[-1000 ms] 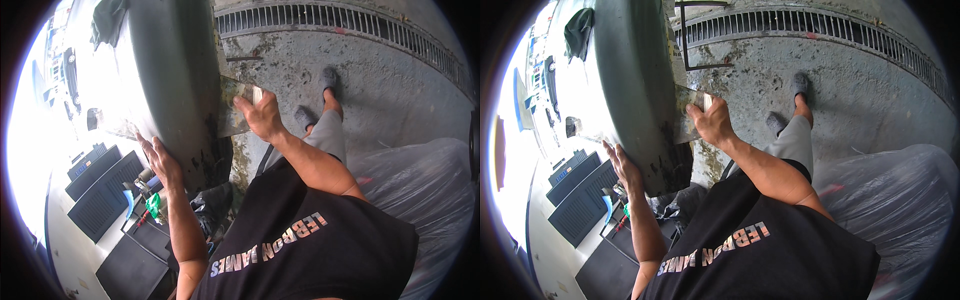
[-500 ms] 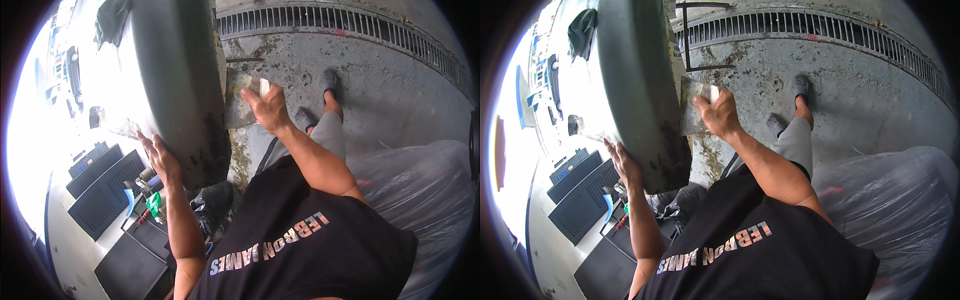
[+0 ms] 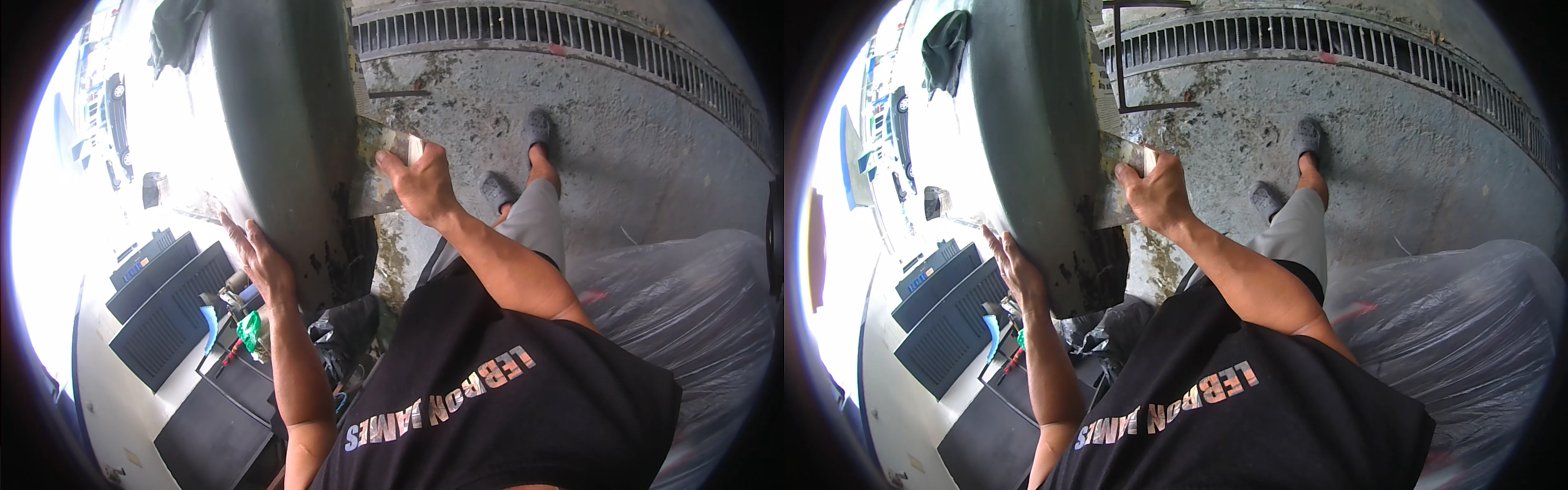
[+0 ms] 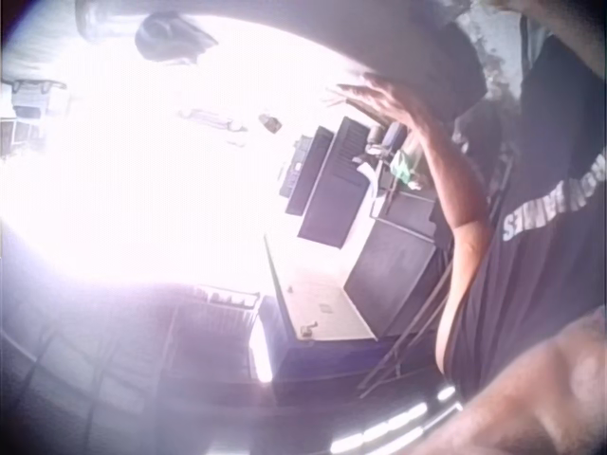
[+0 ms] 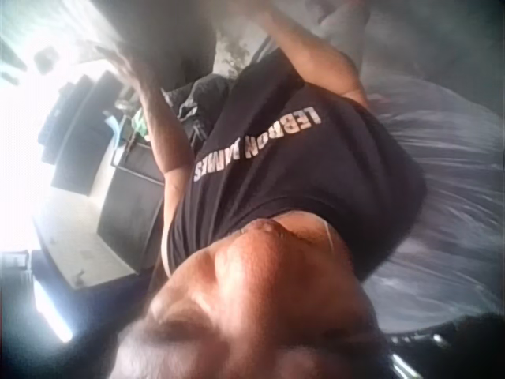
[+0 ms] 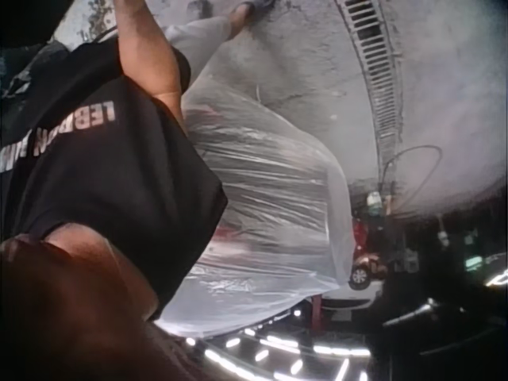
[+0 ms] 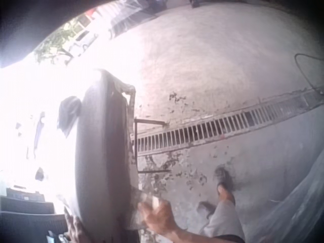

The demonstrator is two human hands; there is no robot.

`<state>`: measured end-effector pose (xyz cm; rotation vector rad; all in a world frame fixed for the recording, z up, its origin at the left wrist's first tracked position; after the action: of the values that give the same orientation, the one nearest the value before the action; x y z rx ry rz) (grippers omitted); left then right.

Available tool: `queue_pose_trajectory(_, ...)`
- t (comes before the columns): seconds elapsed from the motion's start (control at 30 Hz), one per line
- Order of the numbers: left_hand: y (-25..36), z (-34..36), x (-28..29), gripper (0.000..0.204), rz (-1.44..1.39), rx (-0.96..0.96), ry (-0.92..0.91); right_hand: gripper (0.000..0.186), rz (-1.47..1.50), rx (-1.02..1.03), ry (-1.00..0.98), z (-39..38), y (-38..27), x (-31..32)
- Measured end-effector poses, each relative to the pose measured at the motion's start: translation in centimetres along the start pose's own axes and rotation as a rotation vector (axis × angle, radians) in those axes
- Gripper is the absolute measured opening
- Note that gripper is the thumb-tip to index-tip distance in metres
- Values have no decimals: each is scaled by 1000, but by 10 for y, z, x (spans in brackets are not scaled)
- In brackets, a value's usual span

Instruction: The person sands a large gray car fender with a sanding block, moving the block across the surface in repeated strokes. The person repositions the fender on a metal stand and continues sanding different areas.

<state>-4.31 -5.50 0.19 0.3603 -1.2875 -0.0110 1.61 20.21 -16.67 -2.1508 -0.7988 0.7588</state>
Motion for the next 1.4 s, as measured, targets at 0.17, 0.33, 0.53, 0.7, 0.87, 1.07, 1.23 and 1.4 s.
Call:
queue_pose_trajectory(0.17,9,-1,3,66,12,10,-8,22,97,103,32,19,-2,-4)
queue_pose_trajectory(0.33,3,2,3,66,18,-4,10,16,21,-6,-7,12,-15,10)
queue_pose_trajectory(0.53,1,4,1,70,36,-19,33,16,-6,45,4,3,14,6)
queue_pose_trajectory(0.7,-1,2,1,67,21,1,12,15,-5,65,14,-1,5,4)
queue_pose_trajectory(0.87,0,0,0,65,6,-8,10,17,58,147,37,3,5,-2)
queue_pose_trajectory(1.07,5,2,3,66,16,-18,27,14,134,199,-16,48,-59,-20)
queue_pose_trajectory(1.23,1,0,3,66,-13,55,4,16,-54,178,-66,34,-21,19)
queue_pose_trajectory(1.4,-2,2,0,66,-49,3,20,17,-37,96,-60,16,-7,6)
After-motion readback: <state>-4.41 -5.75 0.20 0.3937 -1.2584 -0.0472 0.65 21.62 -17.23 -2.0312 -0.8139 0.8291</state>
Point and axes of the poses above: each hand's wrist, its own z-axis towards the middle knuckle, its own x-axis out of the back of the hand, y = z × x, the point moved 7 cm from there along z, towards the middle knuckle, and after that the axes turned 14 degrees about y, right-handed, at the moved point
